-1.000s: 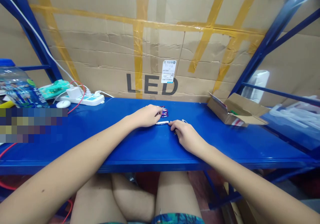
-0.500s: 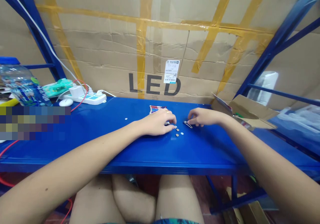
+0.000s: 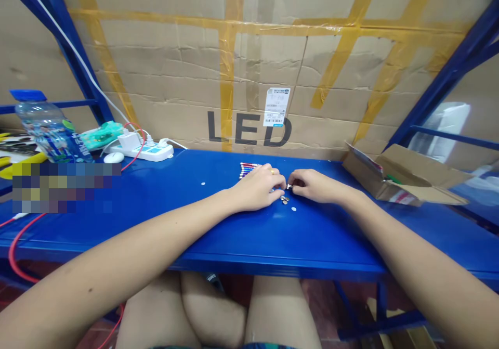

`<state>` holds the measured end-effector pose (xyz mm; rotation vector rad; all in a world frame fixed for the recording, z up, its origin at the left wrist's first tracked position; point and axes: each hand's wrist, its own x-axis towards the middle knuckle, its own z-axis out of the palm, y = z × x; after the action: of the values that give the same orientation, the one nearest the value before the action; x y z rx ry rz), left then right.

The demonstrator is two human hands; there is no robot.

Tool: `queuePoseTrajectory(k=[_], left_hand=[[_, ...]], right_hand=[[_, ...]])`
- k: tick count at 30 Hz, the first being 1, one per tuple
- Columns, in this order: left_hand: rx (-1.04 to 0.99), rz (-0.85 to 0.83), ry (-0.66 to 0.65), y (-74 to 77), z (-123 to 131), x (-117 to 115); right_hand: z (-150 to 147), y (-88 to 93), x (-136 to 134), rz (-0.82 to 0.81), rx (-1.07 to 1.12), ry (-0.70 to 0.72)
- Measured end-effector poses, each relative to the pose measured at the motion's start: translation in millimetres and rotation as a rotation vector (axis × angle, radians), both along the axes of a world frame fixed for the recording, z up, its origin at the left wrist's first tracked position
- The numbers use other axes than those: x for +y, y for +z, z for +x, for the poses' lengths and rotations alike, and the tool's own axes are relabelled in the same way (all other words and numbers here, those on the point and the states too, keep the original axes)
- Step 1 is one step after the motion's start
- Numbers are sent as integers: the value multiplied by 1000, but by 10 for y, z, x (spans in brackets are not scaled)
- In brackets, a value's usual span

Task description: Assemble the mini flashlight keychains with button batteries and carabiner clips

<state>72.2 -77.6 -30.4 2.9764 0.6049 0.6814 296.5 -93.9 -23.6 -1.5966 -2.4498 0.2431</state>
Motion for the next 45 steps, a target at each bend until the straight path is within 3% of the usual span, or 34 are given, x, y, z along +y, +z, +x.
queuePoseTrajectory(k=[5, 9, 15, 17, 24, 31, 45], left_hand=[[-30, -19, 54, 20, -35, 13], [-148, -61, 90, 17, -40, 10], [-426, -483, -6, -12, -25, 29], [-487, -540, -30, -16, -21, 44], [-485, -406, 3, 15, -54, 61], [-449, -386, 10, -12, -45, 78], [-399, -336, 61, -17, -69, 68]], right_hand=[[11, -39, -67, 101, 100, 59], [-117, 19, -164, -22, 441, 30], [-329, 36, -270, -155, 827, 127], [-337, 28, -271, -174, 879, 138], [-271, 6, -235, -238, 1022, 112], [-325, 4, -253, -130, 915, 17], [-370, -42, -237, -138, 952, -8]])
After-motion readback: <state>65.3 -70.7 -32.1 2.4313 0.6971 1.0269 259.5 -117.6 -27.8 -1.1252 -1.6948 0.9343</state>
